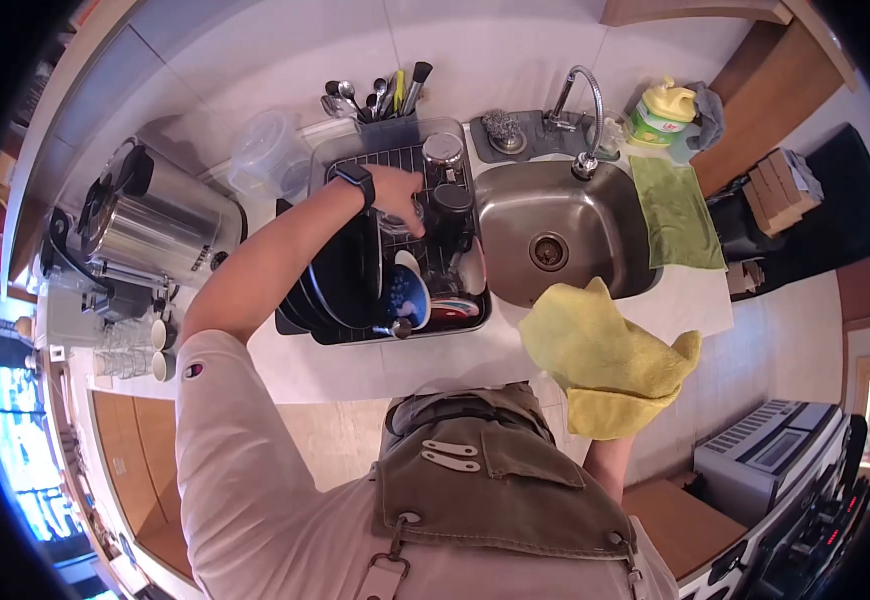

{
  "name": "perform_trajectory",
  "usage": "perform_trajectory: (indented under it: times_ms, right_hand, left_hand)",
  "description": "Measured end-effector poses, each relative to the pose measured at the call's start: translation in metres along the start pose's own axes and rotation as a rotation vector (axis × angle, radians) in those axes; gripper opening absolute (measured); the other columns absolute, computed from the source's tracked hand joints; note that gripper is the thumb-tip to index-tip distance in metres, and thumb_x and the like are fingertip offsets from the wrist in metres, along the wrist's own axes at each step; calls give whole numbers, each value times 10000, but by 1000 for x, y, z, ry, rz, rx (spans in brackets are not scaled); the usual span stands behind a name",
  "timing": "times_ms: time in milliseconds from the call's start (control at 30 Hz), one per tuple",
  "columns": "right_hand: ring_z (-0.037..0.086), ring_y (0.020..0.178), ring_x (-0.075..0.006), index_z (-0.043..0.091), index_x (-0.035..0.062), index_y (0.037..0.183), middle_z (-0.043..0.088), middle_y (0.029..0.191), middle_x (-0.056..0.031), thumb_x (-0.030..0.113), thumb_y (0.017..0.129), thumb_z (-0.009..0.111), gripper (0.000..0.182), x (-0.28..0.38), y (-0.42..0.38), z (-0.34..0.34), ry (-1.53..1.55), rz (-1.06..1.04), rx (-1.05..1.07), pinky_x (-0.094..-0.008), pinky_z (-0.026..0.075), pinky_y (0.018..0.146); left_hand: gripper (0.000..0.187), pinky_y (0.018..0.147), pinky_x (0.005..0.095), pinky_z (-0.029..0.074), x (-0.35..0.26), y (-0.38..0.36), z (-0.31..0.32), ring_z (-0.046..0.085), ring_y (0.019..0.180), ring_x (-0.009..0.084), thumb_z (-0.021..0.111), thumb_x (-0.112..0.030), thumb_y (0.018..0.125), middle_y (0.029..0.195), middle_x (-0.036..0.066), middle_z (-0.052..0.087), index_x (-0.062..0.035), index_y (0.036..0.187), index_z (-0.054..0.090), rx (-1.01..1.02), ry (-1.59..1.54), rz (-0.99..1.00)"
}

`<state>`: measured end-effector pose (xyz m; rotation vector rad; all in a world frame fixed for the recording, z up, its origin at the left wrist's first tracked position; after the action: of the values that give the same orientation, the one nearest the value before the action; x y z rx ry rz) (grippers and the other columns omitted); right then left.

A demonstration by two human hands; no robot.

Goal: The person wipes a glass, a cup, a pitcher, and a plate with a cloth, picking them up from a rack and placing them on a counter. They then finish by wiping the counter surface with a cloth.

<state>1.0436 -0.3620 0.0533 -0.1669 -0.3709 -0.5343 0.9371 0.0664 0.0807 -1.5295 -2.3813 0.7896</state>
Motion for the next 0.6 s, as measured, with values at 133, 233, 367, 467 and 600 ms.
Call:
perform_trajectory:
  times_ms: [133, 233, 367, 467, 600]
  right_hand:
    - [581, 1176, -271, 545, -9, 1319, 593, 1305, -144, 416, 912, 592, 590, 45, 23, -15, 45, 43, 24, -414, 466, 1023]
    - [579, 1179, -274, 542, -11, 1322, 589, 1311, -148, 439, 915, 582, 608, 74, 38, -27, 70, 69, 34, -419, 465, 1028]
    - [576, 1184, -277, 539, -14, 1326, 584, 1319, -152, 469, 919, 568, 633, 97, 57, -37, 95, 102, 50, -426, 462, 1036]
    - [573, 1187, -280, 536, -16, 1329, 580, 1326, -156, 492, 922, 558, 652, 106, 68, -41, 112, 127, 65, -431, 460, 1041]
    - [571, 1192, -284, 532, -19, 1333, 574, 1334, -160, 523, 926, 544, 678, 102, 75, -40, 121, 179, 87, -438, 457, 1048]
  left_hand:
    - [1037, 928, 426, 510, 16, 26, 24, 651, 1113, 359, 884, -548, 540, 1182, 223, 673, -3, 1343, 519, 195, 59, -56]
    - [980, 926, 411, 513, 16, 23, 25, 656, 1097, 349, 893, -439, 564, 1153, 220, 680, -9, 1353, 502, 149, -49, -54]
    - [800, 906, 407, 516, 18, 16, 19, 666, 1063, 329, 889, -353, 580, 1087, 180, 696, -44, 1234, 546, 53, -171, -104]
    - [769, 896, 407, 518, 22, 18, 22, 667, 1043, 325, 894, -314, 577, 1077, 162, 700, -54, 1215, 551, 44, -188, -116]
    - [756, 879, 406, 520, 24, 14, 15, 667, 1025, 325, 896, -287, 571, 1070, 157, 701, -69, 1213, 559, -7, -217, -111]
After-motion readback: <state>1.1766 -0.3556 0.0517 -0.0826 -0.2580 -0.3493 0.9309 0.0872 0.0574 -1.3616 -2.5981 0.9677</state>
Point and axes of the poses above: each hand's wrist, its own y-axis towards the middle knuckle, its own z-axis out of the palm, x = y × z, the point moved 6 cm from there along y, towards the middle knuckle
